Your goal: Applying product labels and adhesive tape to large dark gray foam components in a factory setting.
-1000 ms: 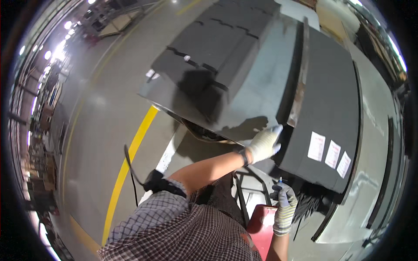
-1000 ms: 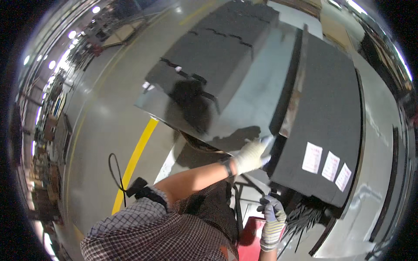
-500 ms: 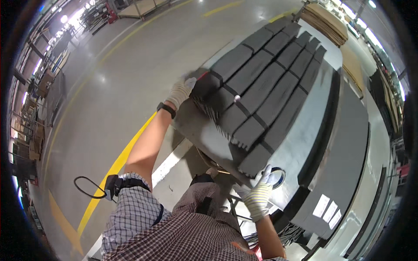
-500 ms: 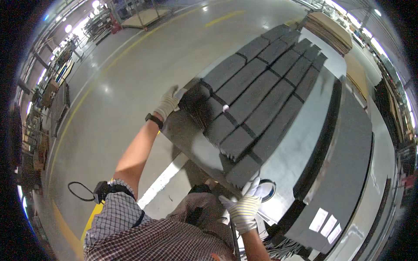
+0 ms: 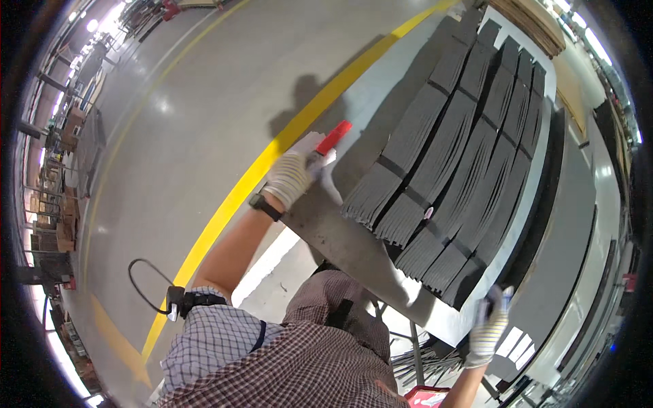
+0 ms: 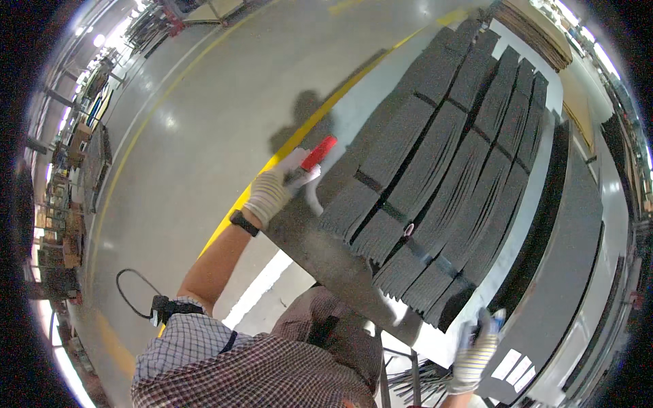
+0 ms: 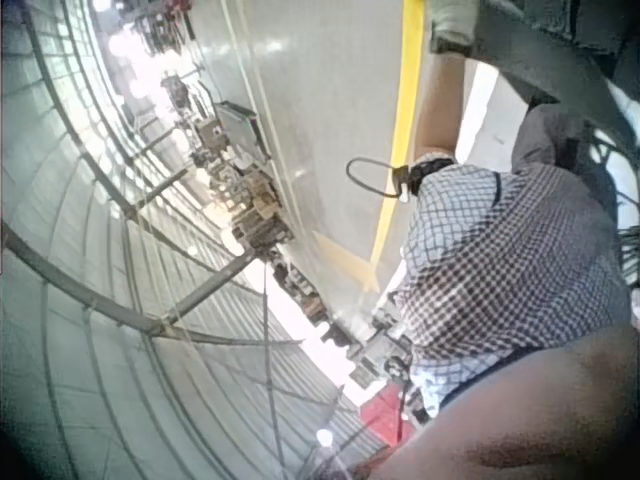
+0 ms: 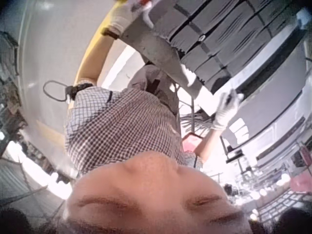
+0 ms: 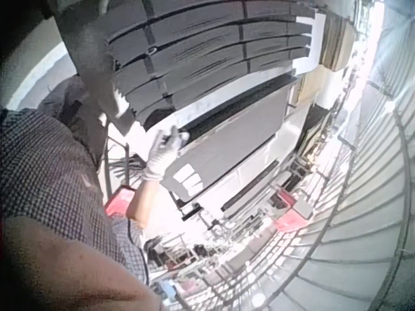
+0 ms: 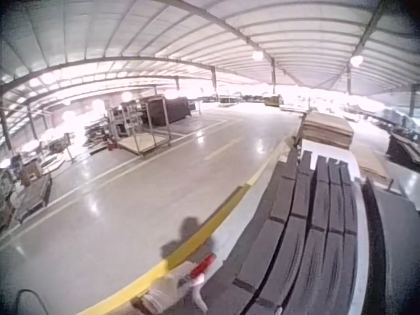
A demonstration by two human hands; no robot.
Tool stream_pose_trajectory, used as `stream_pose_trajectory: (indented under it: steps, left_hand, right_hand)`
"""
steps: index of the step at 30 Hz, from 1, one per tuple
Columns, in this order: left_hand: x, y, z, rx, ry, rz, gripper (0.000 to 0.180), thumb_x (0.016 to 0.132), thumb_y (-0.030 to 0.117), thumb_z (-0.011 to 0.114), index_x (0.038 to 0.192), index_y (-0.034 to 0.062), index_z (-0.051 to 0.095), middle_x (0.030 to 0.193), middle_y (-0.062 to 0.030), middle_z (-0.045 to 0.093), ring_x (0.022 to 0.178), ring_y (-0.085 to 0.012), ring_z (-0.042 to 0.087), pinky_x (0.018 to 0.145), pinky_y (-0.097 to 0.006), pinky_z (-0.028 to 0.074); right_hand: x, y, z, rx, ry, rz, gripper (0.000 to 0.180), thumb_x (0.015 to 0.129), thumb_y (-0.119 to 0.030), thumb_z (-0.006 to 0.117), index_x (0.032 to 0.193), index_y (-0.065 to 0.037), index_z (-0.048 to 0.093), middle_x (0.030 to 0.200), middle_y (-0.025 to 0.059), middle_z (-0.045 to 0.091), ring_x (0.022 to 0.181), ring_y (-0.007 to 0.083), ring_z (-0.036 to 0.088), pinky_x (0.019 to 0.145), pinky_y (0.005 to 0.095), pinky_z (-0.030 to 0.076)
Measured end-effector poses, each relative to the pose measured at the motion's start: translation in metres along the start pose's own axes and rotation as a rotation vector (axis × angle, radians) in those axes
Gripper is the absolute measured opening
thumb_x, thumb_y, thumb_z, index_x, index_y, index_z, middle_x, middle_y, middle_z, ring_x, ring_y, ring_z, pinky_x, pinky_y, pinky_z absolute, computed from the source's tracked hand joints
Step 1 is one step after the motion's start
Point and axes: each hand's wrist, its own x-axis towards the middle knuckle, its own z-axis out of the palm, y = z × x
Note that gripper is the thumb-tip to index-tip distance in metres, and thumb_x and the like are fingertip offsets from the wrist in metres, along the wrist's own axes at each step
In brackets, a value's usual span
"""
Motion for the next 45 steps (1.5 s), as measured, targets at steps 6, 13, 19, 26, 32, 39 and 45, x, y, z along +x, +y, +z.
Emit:
stream_pose_trajectory:
  steps: [6,13,19,26,32,39,45]
  left_hand:
    - [-0.007,0.009,-0.02,0.092,-0.089,-0.211,0.049,0.079,0.043,0.071,0.109,0.0041,0.067,0.098,-0.0231,0.068,0.098,-0.0399,0.064,0.085,-0.047,0.053]
    - [-0.022,-0.047,0.038,0.403,0.051,-0.412,0.038,0.078,0.031,0.068,0.107,0.0066,0.064,0.095,-0.021,0.069,0.092,-0.0412,0.065,0.078,-0.049,0.053]
    - [-0.056,0.001,0.015,0.274,0.082,-0.18,0.025,0.083,0.012,0.059,0.103,0.0035,0.071,0.092,-0.0235,0.069,0.083,-0.0299,0.071,0.071,-0.044,0.052]
    - [-0.133,0.242,-0.003,-0.033,0.0,0.257,0.008,0.081,0.002,0.067,0.089,0.003,0.068,0.077,-0.004,0.065,0.068,-0.0136,0.06,0.062,-0.031,0.048]
    - [-0.235,0.39,0.122,0.057,-0.37,1.029,0.008,0.079,0.013,0.067,0.086,0.0112,0.067,0.082,-0.005,0.065,0.071,-0.0261,0.063,0.061,-0.036,0.05]
    - [-0.273,0.497,0.204,-0.281,-0.508,1.008,0.015,0.079,0.01,0.071,0.093,0.0054,0.067,0.091,-0.0102,0.067,0.078,-0.0283,0.066,0.065,-0.033,0.053]
    - [-0.252,0.515,0.284,0.099,-0.316,0.999,0.102,0.067,0.053,0.078,0.141,-0.0038,0.037,0.144,-0.0285,0.037,0.133,-0.044,0.038,0.111,-0.054,0.029]
  right_hand:
    - [0.076,-0.1,0.014,-0.07,-0.004,-0.303,0.054,0.085,0.001,0.059,0.137,-0.005,0.048,0.107,0.0201,0.063,0.104,0.0362,0.059,0.089,0.0463,0.047]
    - [0.062,-0.092,0.005,-0.116,0.229,-0.466,0.064,0.076,-0.01,0.07,0.136,-0.004,0.049,0.125,0.0189,0.057,0.112,0.0382,0.054,0.099,0.0469,0.041]
    - [-0.008,-0.056,-0.024,-0.056,0.257,-0.401,0.055,0.07,-0.015,0.074,0.122,-0.006,0.058,0.114,0.0173,0.061,0.097,0.0368,0.059,0.088,0.0489,0.047]
    - [-0.144,0.01,-0.053,0.293,0.406,-0.362,0.065,0.077,-0.031,0.073,0.133,-0.005,0.053,0.13,0.0213,0.053,0.119,0.0402,0.052,0.104,0.0497,0.038]
    - [-0.268,0.098,-0.097,0.14,0.231,-0.069,0.061,0.079,-0.039,0.072,0.127,-0.005,0.056,0.111,0.013,0.063,0.104,0.0328,0.058,0.089,0.0474,0.043]
    - [-0.374,0.189,-0.072,0.263,-0.064,0.26,0.038,0.085,-0.037,0.068,0.111,-0.01,0.063,0.073,0.0136,0.062,0.067,0.0331,0.063,0.065,0.044,0.048]
    - [-0.404,0.234,-0.008,0.999,0.4,0.825,0.013,0.092,-0.007,0.061,0.104,-0.004,0.061,0.073,0.0002,0.059,0.063,0.011,0.057,0.056,0.0286,0.047]
